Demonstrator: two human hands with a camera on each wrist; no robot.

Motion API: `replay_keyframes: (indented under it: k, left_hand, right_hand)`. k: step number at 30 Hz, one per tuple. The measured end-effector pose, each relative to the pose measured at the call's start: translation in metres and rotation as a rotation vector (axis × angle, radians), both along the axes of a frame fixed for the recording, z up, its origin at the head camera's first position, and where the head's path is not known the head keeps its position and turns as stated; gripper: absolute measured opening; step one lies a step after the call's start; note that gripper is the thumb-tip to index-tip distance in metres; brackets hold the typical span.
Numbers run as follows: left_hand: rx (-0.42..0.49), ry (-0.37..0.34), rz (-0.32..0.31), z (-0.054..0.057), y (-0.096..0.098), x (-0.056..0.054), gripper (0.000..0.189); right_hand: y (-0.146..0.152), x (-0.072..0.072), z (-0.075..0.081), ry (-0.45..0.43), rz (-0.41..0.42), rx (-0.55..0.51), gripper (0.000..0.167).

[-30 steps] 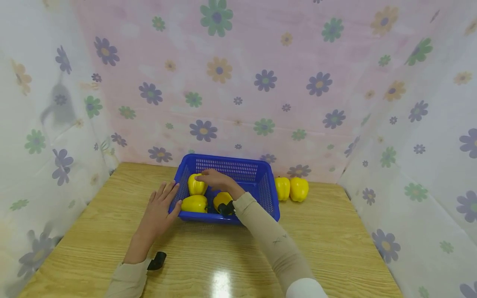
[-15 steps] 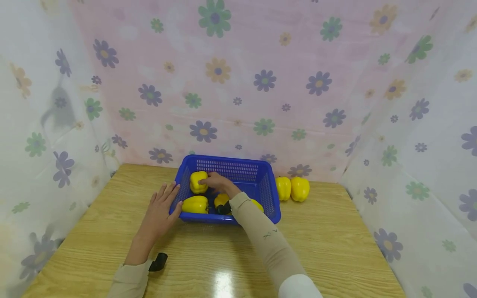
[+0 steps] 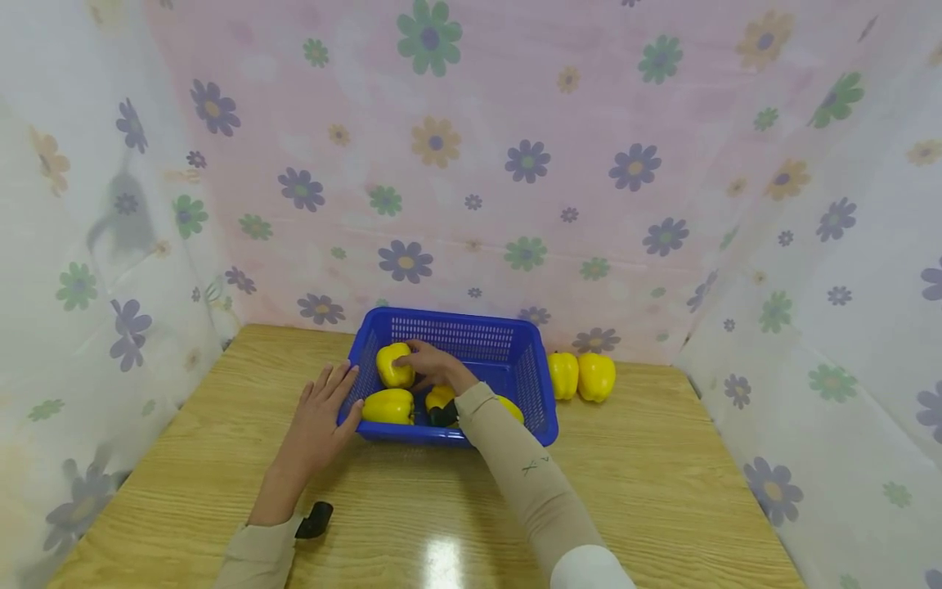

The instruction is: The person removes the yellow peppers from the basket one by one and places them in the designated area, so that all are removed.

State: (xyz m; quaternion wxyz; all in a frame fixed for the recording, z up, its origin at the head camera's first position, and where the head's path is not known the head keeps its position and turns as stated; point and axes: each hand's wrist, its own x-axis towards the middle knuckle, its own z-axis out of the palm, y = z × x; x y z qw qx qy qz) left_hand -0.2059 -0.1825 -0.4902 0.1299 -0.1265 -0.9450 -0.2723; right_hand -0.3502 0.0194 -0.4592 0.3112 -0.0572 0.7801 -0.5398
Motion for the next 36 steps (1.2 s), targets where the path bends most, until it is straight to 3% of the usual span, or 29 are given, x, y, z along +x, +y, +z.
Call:
replay_keyframes:
  k: [10, 23, 36]
  left_hand:
    - [0.004, -0.003, 0.0, 0.0004, 0.0001, 0.0003, 0.06]
    - [-0.004, -0.008, -0.002, -0.0001, -0.0007, 0.0004, 0.06]
    - [-0.001, -0.013, 0.002, 0.0014, 0.0005, 0.0004, 0.059]
  right_hand:
    - [-0.0002, 0.0026, 0.0027, -0.004, -0.033, -0.023, 0.063]
    - [0.0027, 0.0026, 0.0035, -0.011, 0.005, -0.015, 0.058]
    - [0.0032, 0.0014, -0.0009, 0.003, -0.012, -0.011, 0.062]
